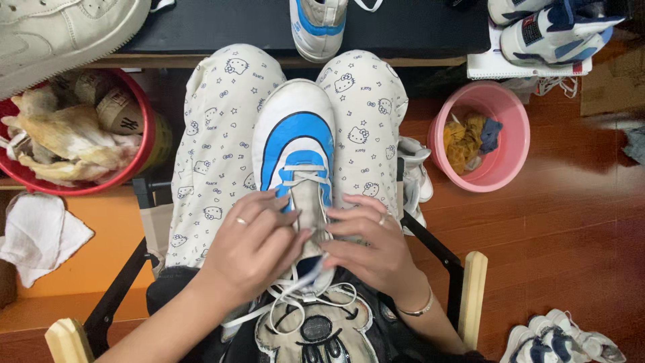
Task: The person threads white shoelaces through the eyelets of a white and blue sneaker, then ties the laces into a bow. The task is performed by hand on a single shoe placed on the lap.
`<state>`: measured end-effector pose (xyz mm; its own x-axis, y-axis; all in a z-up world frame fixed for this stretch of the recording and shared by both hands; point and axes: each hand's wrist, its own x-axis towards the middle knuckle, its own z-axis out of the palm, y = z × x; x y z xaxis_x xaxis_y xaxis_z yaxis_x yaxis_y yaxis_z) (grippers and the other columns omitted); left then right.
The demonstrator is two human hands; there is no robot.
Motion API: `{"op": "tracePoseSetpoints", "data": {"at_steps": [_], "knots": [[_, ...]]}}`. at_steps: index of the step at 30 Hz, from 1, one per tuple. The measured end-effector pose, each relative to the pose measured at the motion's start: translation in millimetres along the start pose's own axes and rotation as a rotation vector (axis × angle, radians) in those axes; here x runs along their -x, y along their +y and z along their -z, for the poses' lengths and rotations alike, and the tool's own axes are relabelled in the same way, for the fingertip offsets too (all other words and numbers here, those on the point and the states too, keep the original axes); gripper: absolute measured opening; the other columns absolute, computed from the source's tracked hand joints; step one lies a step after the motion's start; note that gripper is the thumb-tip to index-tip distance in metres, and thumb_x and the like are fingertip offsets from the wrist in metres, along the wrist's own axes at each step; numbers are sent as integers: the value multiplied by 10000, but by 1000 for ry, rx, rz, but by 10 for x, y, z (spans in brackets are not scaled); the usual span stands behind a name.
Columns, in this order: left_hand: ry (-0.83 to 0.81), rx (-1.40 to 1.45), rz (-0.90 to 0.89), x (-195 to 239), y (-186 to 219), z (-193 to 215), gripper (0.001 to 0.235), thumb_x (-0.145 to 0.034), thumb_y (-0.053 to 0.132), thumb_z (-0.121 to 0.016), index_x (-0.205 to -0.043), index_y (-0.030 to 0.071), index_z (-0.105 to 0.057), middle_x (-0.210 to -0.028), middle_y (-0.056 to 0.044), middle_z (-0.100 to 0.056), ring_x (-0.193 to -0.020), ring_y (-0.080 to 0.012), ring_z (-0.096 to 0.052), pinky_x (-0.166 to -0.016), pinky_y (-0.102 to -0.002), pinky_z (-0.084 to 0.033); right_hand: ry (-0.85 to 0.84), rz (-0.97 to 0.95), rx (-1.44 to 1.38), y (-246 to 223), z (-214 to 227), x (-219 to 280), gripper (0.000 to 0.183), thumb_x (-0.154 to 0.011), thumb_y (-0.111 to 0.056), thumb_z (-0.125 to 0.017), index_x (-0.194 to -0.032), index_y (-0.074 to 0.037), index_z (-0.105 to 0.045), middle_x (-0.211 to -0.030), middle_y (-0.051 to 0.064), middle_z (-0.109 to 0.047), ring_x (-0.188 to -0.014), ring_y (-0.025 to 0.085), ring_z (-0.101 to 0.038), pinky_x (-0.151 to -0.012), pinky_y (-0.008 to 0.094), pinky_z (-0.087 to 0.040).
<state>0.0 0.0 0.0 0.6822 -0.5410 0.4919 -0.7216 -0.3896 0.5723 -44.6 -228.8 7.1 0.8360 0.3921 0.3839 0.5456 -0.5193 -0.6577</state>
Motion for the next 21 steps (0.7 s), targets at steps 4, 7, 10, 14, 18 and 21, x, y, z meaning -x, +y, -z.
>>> {"op": "tracePoseSetpoints", "data": {"at_steps": [4,7,10,14,18,21], "knots": [[76,218,174,-11,82,47,215,-804,101,-822,-850,50,-619,-1048,-76,-640,-1125,-290,-635,-992,-458,-488,26,-77,-89,29,23,78,205,-833,-248,-789,-860,-88,-665,-994,63,-620,-1001,240,-639,-971,435,-502],[22,220,139,-49,130,106,223,-756,138,-808,-814,61,-607,-1039,-98,-634,-1118,-334,-612,-971,-491,-458,-19,-223,-60,-8,-14,108,234,-862,-204,-788,-945,-61,-622,-978,101,-589,-915,258,-596,-840,381,-484],[-69,238,67,-74,173,166,208,-803,124,-799,-854,45,-613,-1040,-80,-639,-1150,-326,-630,-1009,-513,-473,-52,-396,-167,-58,-38,52,322,-863,-193,-785,-1031,-33,-561,-952,97,-583,-874,237,-600,-798,347,-495],[-126,323,31,-46,157,233,190,-849,107,-784,-910,19,-626,-1056,-93,-639,-1179,-321,-629,-1007,-488,-505,-183,-598,-225,-123,44,-20,261,-848,-126,-762,-1029,-31,-601,-861,73,-627,-795,186,-620,-738,309,-510],[-201,342,-27,-8,183,229,187,-867,110,-779,-933,11,-635,-1048,-94,-643,-1171,-306,-629,-985,-441,-533,-239,-561,-238,-84,147,-38,218,-847,-88,-760,-973,-14,-599,-855,82,-639,-766,173,-610,-719,301,-500],[-207,293,-17,12,233,210,190,-871,127,-779,-925,19,-631,-1055,-86,-640,-1186,-292,-643,-1002,-421,-541,-160,-526,-278,-21,171,21,174,-884,-72,-745,-934,-10,-590,-867,80,-634,-777,151,-639,-728,275,-515]]}}
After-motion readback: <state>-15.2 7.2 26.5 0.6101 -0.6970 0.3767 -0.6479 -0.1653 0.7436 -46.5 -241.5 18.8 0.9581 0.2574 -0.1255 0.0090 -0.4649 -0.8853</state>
